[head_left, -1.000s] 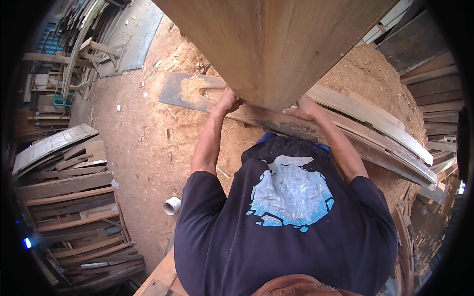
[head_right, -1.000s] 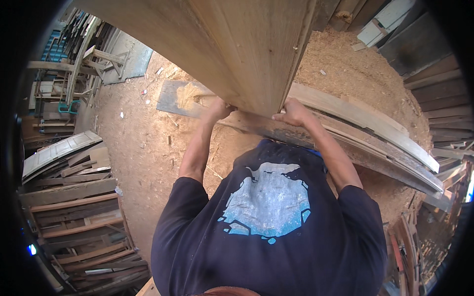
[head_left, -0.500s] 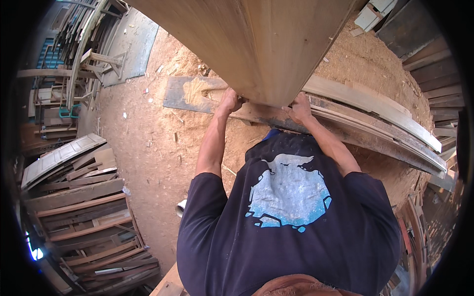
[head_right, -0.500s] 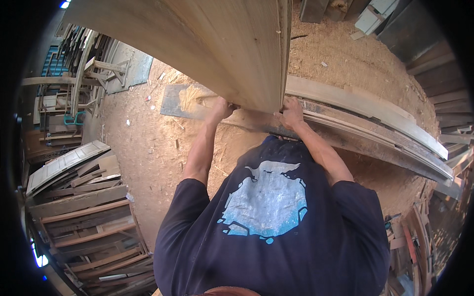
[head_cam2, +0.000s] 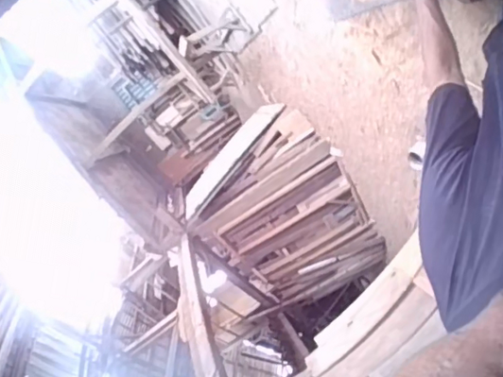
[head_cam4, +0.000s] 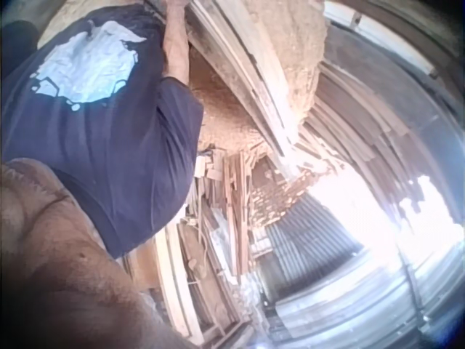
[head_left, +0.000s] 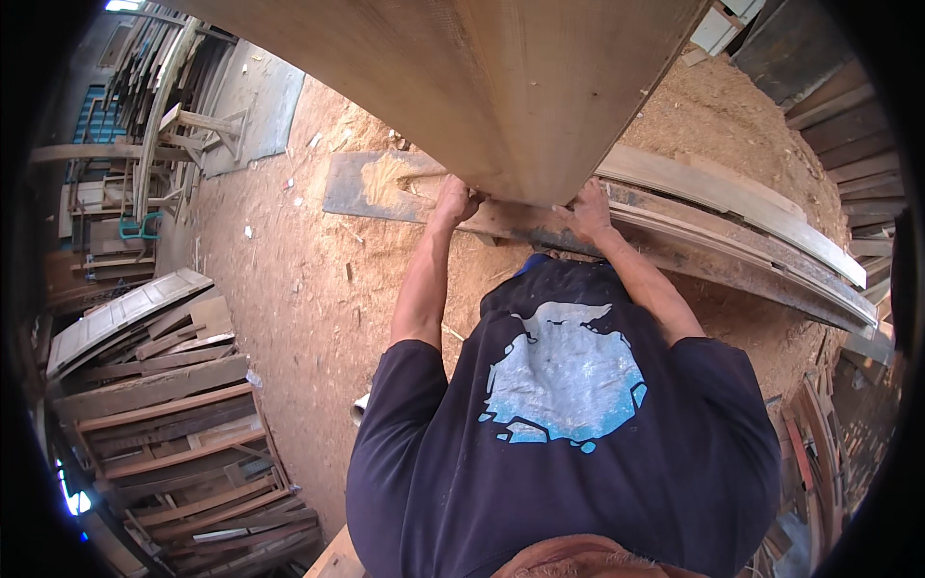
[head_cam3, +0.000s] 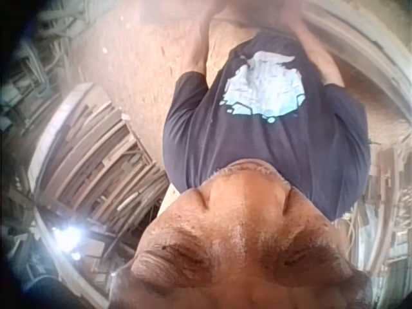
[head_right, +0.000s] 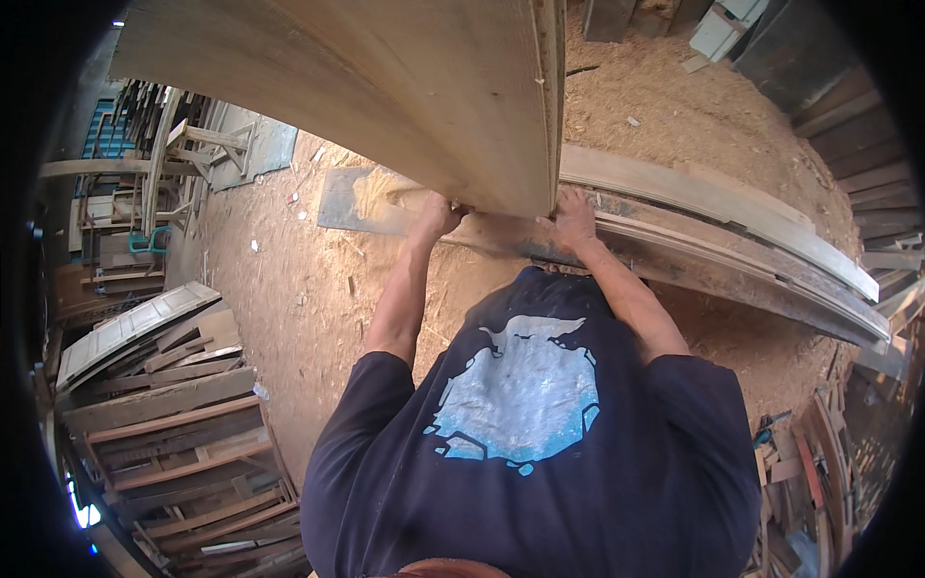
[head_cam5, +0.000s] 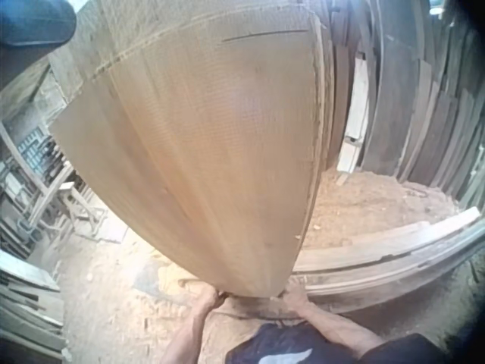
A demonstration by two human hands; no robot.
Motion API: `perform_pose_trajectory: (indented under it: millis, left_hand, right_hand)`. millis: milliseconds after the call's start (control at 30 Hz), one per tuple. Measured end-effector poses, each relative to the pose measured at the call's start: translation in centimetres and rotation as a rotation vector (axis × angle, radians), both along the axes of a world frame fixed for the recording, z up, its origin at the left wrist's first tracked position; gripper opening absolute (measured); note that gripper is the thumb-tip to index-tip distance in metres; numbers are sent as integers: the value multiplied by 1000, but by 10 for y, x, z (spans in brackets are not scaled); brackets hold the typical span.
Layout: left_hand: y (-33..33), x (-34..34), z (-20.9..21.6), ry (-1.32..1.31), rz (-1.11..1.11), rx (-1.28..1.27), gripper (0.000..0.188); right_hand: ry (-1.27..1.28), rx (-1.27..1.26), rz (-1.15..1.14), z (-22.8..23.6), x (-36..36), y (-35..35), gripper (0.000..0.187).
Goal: The person stands on a workbench and uses a hand plane to smooth the edges of wooden planks. They repeatedly lift and inspect the planks, then use a chisel and mallet to chip away at the wood. The person also stacks the processed planks on the workbench.
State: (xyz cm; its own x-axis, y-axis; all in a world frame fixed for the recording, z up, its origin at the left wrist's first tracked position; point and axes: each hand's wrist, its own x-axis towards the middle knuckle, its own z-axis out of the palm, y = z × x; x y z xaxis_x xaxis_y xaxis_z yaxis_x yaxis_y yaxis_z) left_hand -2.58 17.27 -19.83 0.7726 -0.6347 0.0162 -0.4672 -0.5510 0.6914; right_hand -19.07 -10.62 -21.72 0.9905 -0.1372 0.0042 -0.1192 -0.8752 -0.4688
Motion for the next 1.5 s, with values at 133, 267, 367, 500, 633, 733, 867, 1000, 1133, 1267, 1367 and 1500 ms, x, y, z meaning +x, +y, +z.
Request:
perform_pose_trajectory:
  millis: [133,267,367,500,633,733,867,1000,1133,1267,1367,1500]
  left_hand:
    - [-8,-5,13,-28,-16,23,58]
    - [-17,8,78,253,9,541,83]
    - [23,28,128,744,-56,-287,96]
    - [12,8,251,471,-275,-1154,97]
    - [-29,-14,315,128,161,-1272,77]
    - [-66,-23,321,-240,586,-1215,57]
    - [-49,-21,322,-247,635,-1239,57]
    - [17,4,294,-601,662,-949,55]
    - [34,-12,306,-135,100,-1400,59]
    - [66,-31,323,44,-21,-1333,54]
    - [86,-32,328,157,-81,-1285,52]
    - [84,-51,348,161,1,-1278,48]
  right_hand:
    - [-11,35,21,6,-1,-5,65]
    - [-38,15,13,9,-4,-9,65]
    - [-14,24,16,14,-1,-7,65]
    - [28,32,2,27,-1,-3,64]
    - [-100,-52,17,12,0,4,57]
    - [-85,34,38,9,1,6,52]
    - [-97,62,126,11,11,25,52]
    - [-154,33,146,17,15,39,45]
    - [177,210,275,24,23,41,61]
    - [291,267,369,36,11,19,68]
    - [401,193,354,44,0,15,71]
    - [489,253,409,71,5,23,75]
